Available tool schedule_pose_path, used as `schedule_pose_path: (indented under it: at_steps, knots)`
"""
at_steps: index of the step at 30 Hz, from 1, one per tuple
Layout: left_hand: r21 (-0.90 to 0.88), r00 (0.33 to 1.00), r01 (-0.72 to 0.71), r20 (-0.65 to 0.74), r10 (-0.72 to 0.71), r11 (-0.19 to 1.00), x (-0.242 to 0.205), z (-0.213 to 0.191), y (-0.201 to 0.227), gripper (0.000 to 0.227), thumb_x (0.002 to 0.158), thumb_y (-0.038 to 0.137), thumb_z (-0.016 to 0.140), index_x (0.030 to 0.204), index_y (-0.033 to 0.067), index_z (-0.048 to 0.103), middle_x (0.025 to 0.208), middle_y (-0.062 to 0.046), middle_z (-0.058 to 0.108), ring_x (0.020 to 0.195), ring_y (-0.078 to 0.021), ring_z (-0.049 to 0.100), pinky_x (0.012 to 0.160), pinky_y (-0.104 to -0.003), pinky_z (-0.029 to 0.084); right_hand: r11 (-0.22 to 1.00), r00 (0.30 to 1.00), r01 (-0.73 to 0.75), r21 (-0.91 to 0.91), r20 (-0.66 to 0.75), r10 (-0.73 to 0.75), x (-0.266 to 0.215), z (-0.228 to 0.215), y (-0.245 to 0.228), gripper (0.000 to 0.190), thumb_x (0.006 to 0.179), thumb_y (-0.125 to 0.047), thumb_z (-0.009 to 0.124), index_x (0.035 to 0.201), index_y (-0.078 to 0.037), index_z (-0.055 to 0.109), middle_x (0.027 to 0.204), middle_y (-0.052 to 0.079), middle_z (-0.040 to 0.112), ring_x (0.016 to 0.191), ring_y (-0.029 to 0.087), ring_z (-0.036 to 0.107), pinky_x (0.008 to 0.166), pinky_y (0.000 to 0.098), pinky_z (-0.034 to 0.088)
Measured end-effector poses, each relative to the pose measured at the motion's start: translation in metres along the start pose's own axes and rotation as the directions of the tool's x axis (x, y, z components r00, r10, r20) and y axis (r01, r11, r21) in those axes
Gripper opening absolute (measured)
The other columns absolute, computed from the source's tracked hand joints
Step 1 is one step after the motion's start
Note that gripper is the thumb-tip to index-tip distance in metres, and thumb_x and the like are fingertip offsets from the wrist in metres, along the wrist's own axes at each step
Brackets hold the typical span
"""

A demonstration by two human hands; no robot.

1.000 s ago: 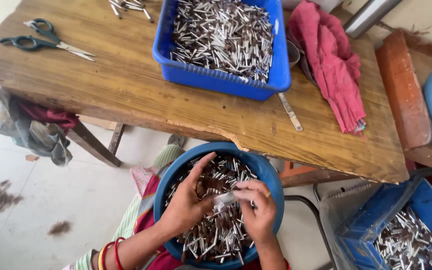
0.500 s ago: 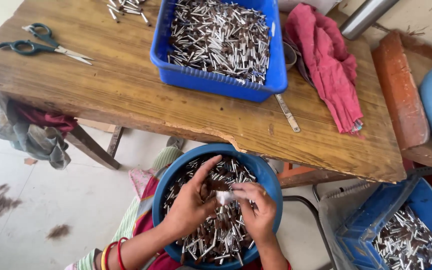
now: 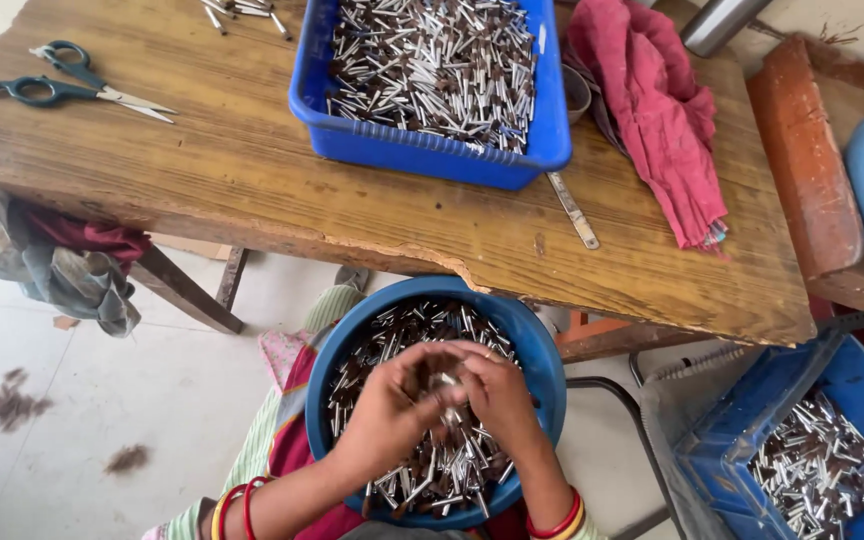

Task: The person sorts and inspects small metal components in a blue plastic bowl and transfers them to containers.

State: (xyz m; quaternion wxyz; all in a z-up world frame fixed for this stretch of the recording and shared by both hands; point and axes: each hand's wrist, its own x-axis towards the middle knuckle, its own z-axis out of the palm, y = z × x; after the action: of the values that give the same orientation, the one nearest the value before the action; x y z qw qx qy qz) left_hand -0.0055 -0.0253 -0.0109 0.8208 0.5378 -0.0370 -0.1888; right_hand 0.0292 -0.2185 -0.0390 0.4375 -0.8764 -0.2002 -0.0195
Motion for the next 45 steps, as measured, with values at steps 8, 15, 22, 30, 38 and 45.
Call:
schedule_pose_path:
  at_steps: [8, 15, 22, 30, 38, 45]
  knots:
    - [-0.611, 0.947, 0.285, 0.057, -0.317, 0.738, 0.006, 0.006, -0.039, 0.031, 0.096, 0.011, 0.061, 0.126, 0.0082, 0.059, 0.111, -0.004, 0.067, 0.101, -0.0151, 0.066, 0.083, -0.032, 0.058, 0.859, 0.914, 0.379, 0.343, -0.287, -0.288, -0.021, 0.041, -0.009, 0.06, 0.094, -0.062, 0.062, 0.133, -0.017, 0.069, 0.115, 0.01, 0.074, 0.111, 0.029, 0.072, 0.104, 0.0455, 0.059]
    - [-0.375, 0.939, 0.325, 0.014, -0.345, 0.868, -0.002, -0.002, -0.024, 0.038, 0.096, 0.018, 0.067, 0.131, 0.0081, 0.057, 0.121, -0.006, 0.064, 0.111, -0.016, 0.06, 0.092, -0.034, 0.053, 0.939, 0.94, 0.332, 0.088, 0.048, -0.337, -0.014, 0.002, -0.041, 0.121, 0.075, -0.04, 0.093, 0.166, -0.019, 0.017, 0.134, 0.013, 0.069, 0.121, 0.031, 0.069, 0.108, 0.0441, 0.054]
    - [-0.427, 0.958, 0.282, 0.075, -0.277, 0.859, -0.004, -0.008, -0.025, 0.048, 0.091, 0.012, 0.068, 0.136, 0.0149, 0.051, 0.128, -0.006, 0.06, 0.117, -0.0181, 0.062, 0.097, -0.035, 0.056, 0.897, 0.888, 0.441, -0.038, 0.165, -0.43, -0.014, 0.0, -0.06, 0.124, 0.071, -0.037, 0.094, 0.164, -0.017, 0.014, 0.148, 0.016, 0.055, 0.135, 0.038, 0.058, 0.116, 0.0503, 0.046]
    - [-0.658, 0.903, 0.335, 0.018, -0.43, 0.675, -0.004, -0.002, -0.011, 0.042, 0.094, 0.023, 0.06, 0.134, 0.0169, 0.05, 0.127, -0.007, 0.059, 0.11, -0.0242, 0.064, 0.078, -0.043, 0.061, 0.908, 0.915, 0.398, -0.132, 0.134, -0.381, -0.007, -0.009, -0.078, 0.123, 0.06, -0.042, 0.094, 0.158, -0.018, 0.025, 0.152, 0.016, 0.045, 0.137, 0.042, 0.051, 0.116, 0.0487, 0.043]
    - [-0.358, 0.935, 0.355, 0.111, -0.338, 0.864, -0.026, -0.021, -0.032, 0.069, 0.087, 0.0, 0.068, 0.15, 0.0183, 0.044, 0.138, -0.007, 0.056, 0.124, -0.0201, 0.06, 0.098, -0.033, 0.055, 0.905, 0.887, 0.426, -0.016, 0.203, -0.414, -0.03, 0.013, -0.063, 0.112, 0.078, -0.034, 0.091, 0.163, -0.017, 0.02, 0.152, 0.018, 0.051, 0.138, 0.037, 0.056, 0.116, 0.0464, 0.048]
    - [-0.428, 0.842, 0.522, 0.122, -0.525, 0.738, -0.035, -0.026, -0.055, 0.058, 0.089, 0.006, 0.069, 0.145, 0.0147, 0.054, 0.128, -0.005, 0.066, 0.114, -0.0195, 0.065, 0.09, -0.039, 0.059, 0.897, 0.897, 0.44, -0.03, 0.048, -0.439, -0.032, 0.017, -0.08, 0.06, 0.077, -0.037, 0.08, 0.131, -0.014, 0.066, 0.124, 0.005, 0.069, 0.111, 0.027, 0.072, 0.102, 0.0445, 0.058]
